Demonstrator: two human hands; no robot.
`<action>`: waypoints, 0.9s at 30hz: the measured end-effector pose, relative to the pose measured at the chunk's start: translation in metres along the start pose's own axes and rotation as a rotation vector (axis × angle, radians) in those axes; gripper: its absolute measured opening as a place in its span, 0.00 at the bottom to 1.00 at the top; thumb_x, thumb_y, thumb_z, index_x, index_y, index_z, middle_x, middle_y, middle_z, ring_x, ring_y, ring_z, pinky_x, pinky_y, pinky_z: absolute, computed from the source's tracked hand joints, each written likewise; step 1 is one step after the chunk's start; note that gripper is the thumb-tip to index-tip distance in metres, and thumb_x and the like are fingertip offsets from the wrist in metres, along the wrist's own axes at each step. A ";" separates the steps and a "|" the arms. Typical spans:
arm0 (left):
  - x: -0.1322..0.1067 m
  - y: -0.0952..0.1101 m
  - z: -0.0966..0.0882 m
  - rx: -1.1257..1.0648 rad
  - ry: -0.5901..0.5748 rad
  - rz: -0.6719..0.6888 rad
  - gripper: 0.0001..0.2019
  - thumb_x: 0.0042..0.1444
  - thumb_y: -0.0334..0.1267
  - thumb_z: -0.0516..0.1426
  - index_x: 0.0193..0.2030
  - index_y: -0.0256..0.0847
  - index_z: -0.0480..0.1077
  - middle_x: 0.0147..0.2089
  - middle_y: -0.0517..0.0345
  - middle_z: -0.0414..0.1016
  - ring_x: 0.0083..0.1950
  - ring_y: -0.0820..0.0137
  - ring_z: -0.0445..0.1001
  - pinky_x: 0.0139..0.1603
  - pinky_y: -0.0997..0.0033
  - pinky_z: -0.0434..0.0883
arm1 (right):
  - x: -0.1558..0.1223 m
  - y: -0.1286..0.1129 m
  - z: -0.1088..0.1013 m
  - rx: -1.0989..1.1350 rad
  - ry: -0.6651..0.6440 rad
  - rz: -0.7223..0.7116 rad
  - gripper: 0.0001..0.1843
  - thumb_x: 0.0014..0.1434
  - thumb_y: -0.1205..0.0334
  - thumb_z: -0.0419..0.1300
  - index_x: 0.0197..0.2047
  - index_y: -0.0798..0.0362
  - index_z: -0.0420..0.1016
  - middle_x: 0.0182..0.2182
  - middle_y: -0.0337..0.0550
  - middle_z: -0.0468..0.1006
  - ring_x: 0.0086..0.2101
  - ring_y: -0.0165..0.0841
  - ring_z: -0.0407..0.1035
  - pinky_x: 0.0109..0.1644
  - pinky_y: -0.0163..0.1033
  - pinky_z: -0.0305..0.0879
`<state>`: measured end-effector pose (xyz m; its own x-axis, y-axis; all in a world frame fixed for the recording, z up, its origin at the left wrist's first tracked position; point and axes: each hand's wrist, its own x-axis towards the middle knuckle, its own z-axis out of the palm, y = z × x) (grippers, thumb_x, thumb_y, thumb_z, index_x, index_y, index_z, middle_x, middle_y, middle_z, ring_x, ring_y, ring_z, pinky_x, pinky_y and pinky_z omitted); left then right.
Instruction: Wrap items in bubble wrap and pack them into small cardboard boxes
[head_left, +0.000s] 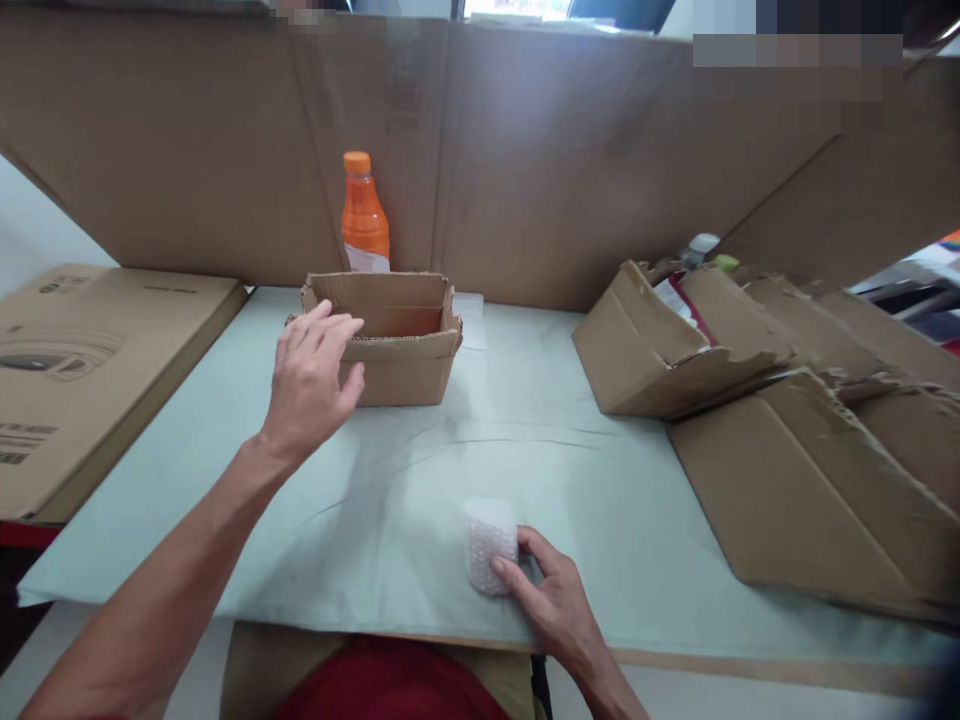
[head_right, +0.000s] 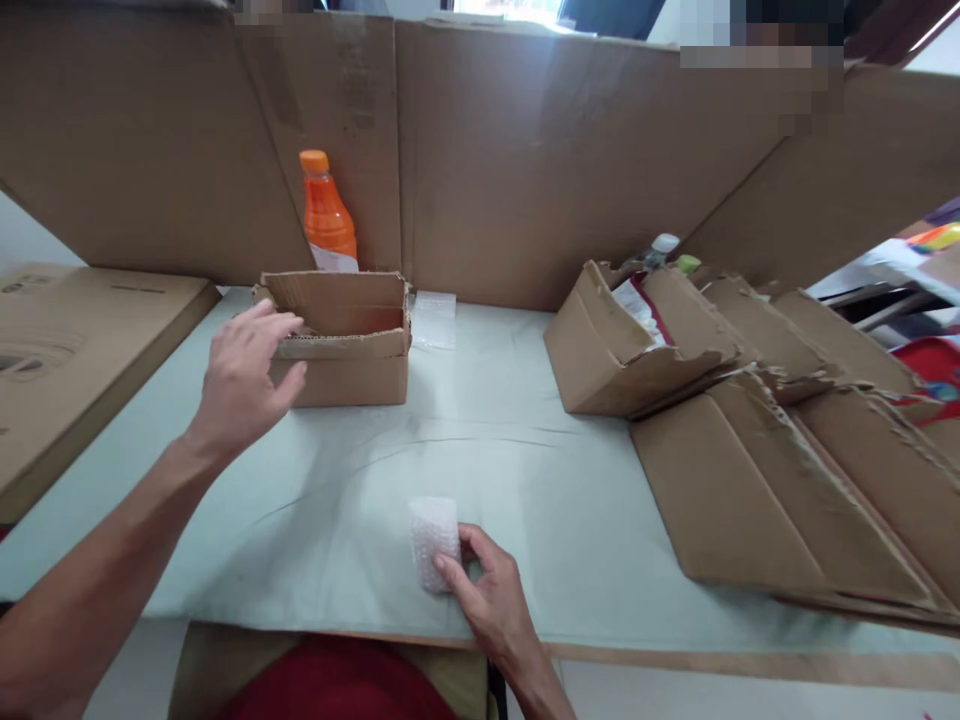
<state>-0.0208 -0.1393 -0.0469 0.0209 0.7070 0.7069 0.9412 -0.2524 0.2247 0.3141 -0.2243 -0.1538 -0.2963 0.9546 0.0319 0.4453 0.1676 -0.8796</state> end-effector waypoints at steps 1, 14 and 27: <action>0.007 -0.006 0.006 0.022 -0.023 0.015 0.13 0.57 0.31 0.55 0.49 0.40 0.73 0.47 0.49 0.80 0.58 0.55 0.75 0.68 0.43 0.62 | 0.000 0.001 -0.002 -0.010 0.013 0.002 0.11 0.60 0.54 0.62 0.40 0.51 0.80 0.33 0.41 0.83 0.32 0.37 0.76 0.37 0.37 0.74; -0.077 0.054 -0.071 -0.067 -0.202 0.217 0.11 0.58 0.22 0.55 0.43 0.39 0.72 0.37 0.57 0.80 0.41 0.67 0.77 0.66 0.49 0.63 | 0.063 -0.085 -0.087 -0.348 0.347 -0.472 0.09 0.61 0.53 0.66 0.43 0.46 0.79 0.33 0.40 0.81 0.30 0.34 0.74 0.35 0.38 0.70; -0.100 0.071 -0.077 -0.167 -0.101 0.141 0.13 0.60 0.20 0.52 0.43 0.39 0.72 0.38 0.55 0.81 0.40 0.67 0.77 0.61 0.53 0.67 | 0.172 -0.189 0.060 -1.172 -0.569 -0.743 0.08 0.58 0.74 0.62 0.30 0.55 0.78 0.28 0.49 0.82 0.31 0.40 0.76 0.34 0.41 0.64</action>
<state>0.0181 -0.2783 -0.0501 0.1895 0.7179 0.6699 0.8582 -0.4526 0.2422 0.1284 -0.1067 -0.0105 -0.9102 0.3908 -0.1374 0.3742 0.9179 0.1320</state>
